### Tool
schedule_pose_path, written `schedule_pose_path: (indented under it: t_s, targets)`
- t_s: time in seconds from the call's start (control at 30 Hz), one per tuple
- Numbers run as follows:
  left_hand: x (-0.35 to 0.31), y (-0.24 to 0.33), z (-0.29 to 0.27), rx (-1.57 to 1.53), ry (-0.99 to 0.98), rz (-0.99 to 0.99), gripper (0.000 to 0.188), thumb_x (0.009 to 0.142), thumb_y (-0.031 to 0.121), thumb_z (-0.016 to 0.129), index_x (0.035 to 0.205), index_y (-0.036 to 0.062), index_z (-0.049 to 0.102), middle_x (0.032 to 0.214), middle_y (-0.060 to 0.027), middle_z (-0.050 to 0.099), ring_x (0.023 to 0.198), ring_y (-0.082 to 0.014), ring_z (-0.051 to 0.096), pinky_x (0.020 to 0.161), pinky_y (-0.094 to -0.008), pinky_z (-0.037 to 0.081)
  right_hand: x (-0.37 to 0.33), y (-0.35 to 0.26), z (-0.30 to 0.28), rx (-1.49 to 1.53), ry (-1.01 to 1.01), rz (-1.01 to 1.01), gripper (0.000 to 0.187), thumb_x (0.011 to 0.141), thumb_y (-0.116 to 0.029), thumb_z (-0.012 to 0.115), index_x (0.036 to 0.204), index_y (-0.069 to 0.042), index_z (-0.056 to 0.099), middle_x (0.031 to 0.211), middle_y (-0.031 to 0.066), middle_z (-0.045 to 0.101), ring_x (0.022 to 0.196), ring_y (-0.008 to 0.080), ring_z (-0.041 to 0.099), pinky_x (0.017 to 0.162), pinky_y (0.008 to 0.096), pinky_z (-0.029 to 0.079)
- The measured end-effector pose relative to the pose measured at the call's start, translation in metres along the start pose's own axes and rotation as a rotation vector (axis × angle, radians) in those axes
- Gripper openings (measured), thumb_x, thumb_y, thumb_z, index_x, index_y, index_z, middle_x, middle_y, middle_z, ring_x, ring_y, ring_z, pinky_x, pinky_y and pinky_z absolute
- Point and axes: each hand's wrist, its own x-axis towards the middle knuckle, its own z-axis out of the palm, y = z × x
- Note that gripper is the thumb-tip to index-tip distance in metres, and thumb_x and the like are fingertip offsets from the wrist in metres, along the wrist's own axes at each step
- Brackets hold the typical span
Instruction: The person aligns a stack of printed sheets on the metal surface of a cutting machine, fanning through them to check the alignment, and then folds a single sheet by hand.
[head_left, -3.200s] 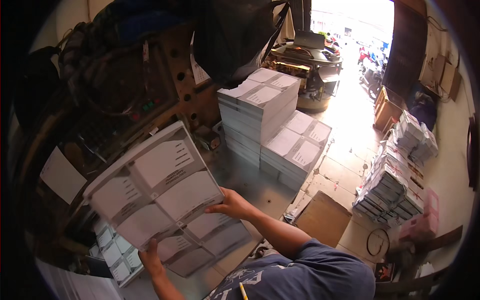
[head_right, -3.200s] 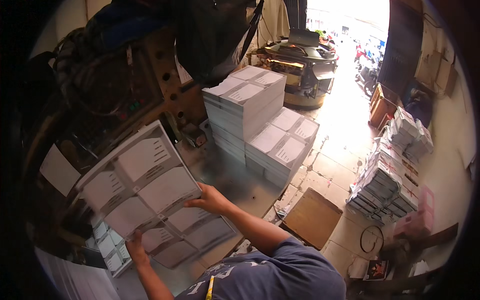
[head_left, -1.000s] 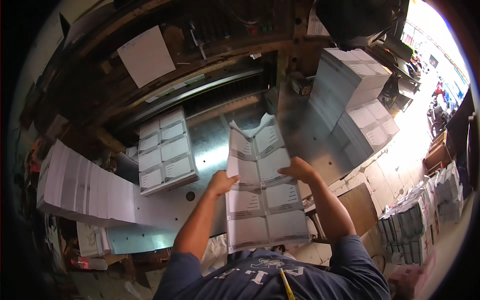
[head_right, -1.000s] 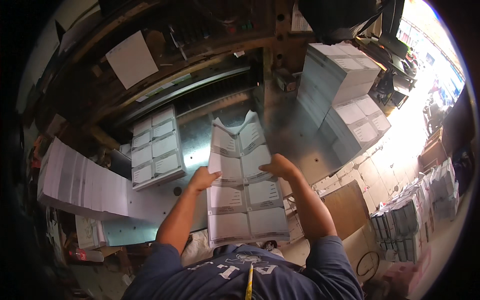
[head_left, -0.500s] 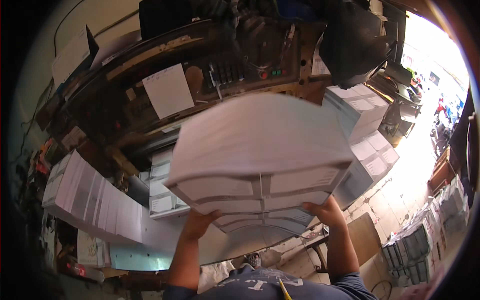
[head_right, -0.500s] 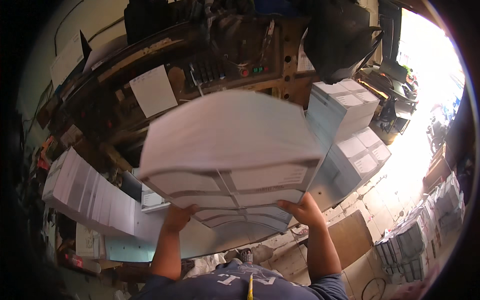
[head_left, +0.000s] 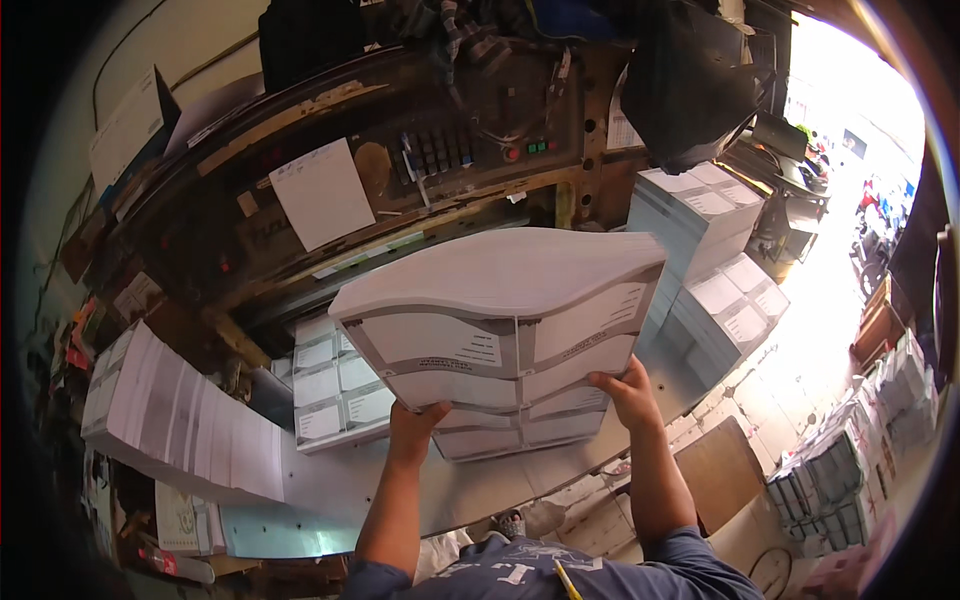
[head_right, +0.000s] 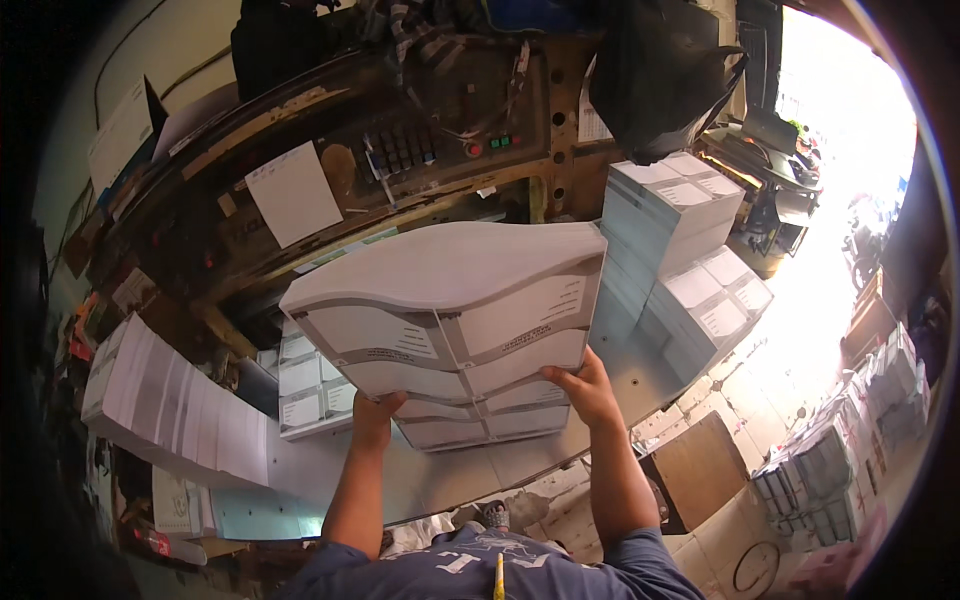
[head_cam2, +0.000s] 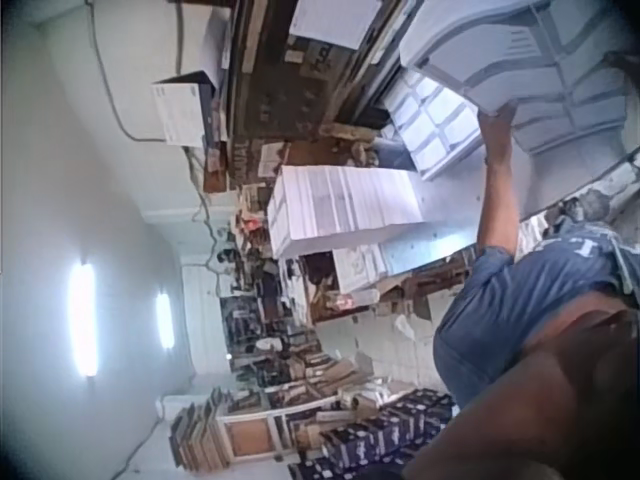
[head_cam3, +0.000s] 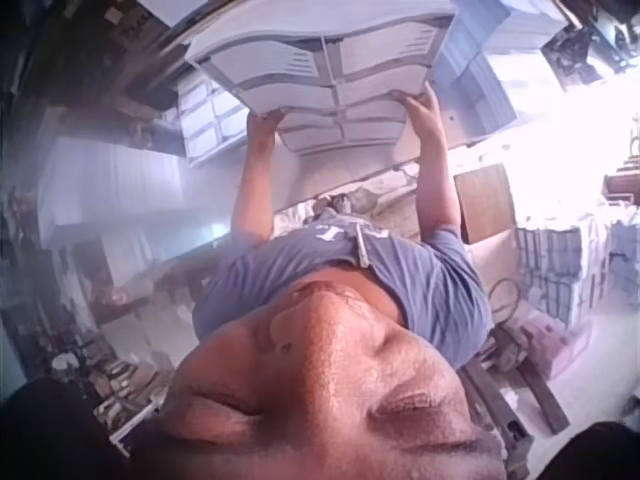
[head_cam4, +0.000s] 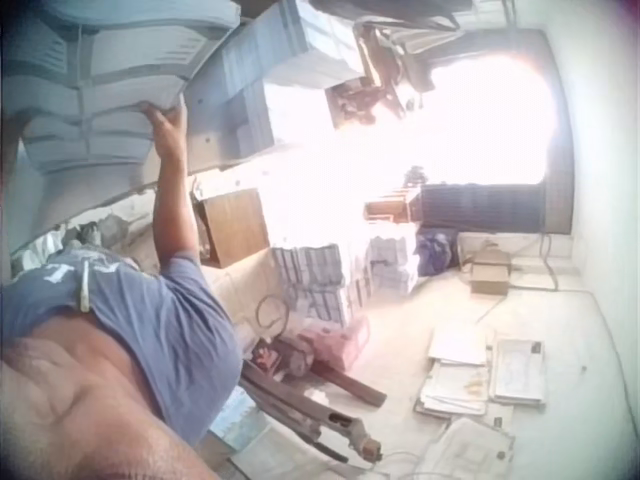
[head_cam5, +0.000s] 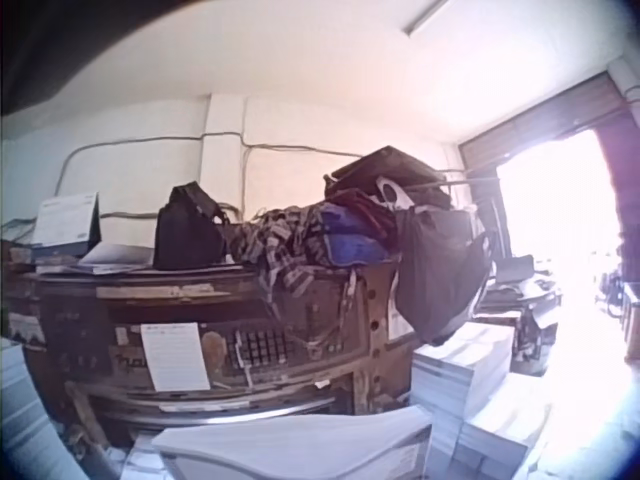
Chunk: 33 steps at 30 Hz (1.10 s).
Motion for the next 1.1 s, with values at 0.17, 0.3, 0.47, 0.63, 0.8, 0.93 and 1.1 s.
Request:
schedule_pose_path:
  t_s: [0.17,0.3,0.47,0.63,0.8,0.93,1.1]
  targets:
    - [-0.007,-0.017,-0.003,-0.012,-0.017,-0.007,0.05,0.076,0.006,0.076,0.12,-0.0009,0.054,0.111,-0.0091,0.062,0.102,-0.0189,0.059,0.091,-0.0324,0.047,-0.006,-0.003,0.006,0.037,0.009,0.031,0.046,0.078,0.001,0.074,0.12,0.0,0.054,0.109,0.0058,0.064,0.102,0.0143,0.059,0.09,0.0292,0.047]
    - [0.006,-0.021,-0.003,0.057,0.074,-0.047,0.064,0.071,0.016,0.081,0.125,-0.0006,0.051,0.116,-0.0085,0.06,0.106,-0.0206,0.057,0.094,-0.0347,0.045,0.008,0.007,0.004,-0.071,-0.013,0.004,0.051,0.076,-0.001,0.075,0.122,0.0,0.053,0.111,0.0061,0.063,0.104,0.0143,0.058,0.09,0.029,0.047]
    - [0.001,-0.023,-0.018,0.047,-0.053,0.052,0.052,0.075,0.01,0.079,0.119,-0.0013,0.055,0.112,-0.0099,0.062,0.106,-0.0217,0.058,0.095,-0.0332,0.046,0.0,-0.004,0.012,-0.066,0.039,-0.039,0.048,0.076,-0.003,0.077,0.119,0.0,0.055,0.109,0.0049,0.063,0.104,0.0131,0.057,0.091,0.0292,0.046]
    - [0.005,-0.033,-0.009,0.109,0.077,0.0,0.062,0.071,0.014,0.082,0.124,-0.0005,0.052,0.116,-0.0086,0.06,0.109,-0.0216,0.057,0.096,-0.0341,0.044,0.004,0.012,0.009,-0.105,0.085,-0.034,0.05,0.076,-0.006,0.079,0.119,-0.001,0.054,0.108,0.0049,0.063,0.103,0.014,0.057,0.092,0.0294,0.045]
    - [0.0,-0.02,-0.005,0.044,0.087,-0.003,0.052,0.072,0.003,0.078,0.119,-0.0014,0.054,0.114,-0.0089,0.061,0.107,-0.0215,0.057,0.095,-0.033,0.045,0.0,0.004,0.013,-0.073,0.095,-0.045,0.047,0.077,-0.005,0.078,0.118,-0.001,0.055,0.108,0.0046,0.064,0.103,0.0142,0.058,0.092,0.0291,0.046]
    - [0.003,-0.021,-0.002,0.045,0.091,0.039,0.048,0.072,0.0,0.076,0.115,-0.0024,0.055,0.109,-0.0084,0.063,0.102,-0.022,0.06,0.094,-0.0333,0.045,0.002,0.005,0.014,-0.076,0.089,-0.043,0.042,0.078,-0.003,0.077,0.115,-0.001,0.057,0.106,0.0043,0.065,0.101,0.0131,0.059,0.09,0.0284,0.047]
    - [0.018,-0.023,0.007,0.152,0.16,0.123,0.046,0.072,0.0,0.077,0.113,-0.0024,0.057,0.107,-0.0093,0.063,0.101,-0.0219,0.06,0.092,-0.0332,0.047,0.015,0.017,0.007,-0.061,0.055,-0.07,0.036,0.08,0.001,0.074,0.112,-0.001,0.059,0.104,0.0044,0.067,0.098,0.0124,0.061,0.088,0.028,0.048]
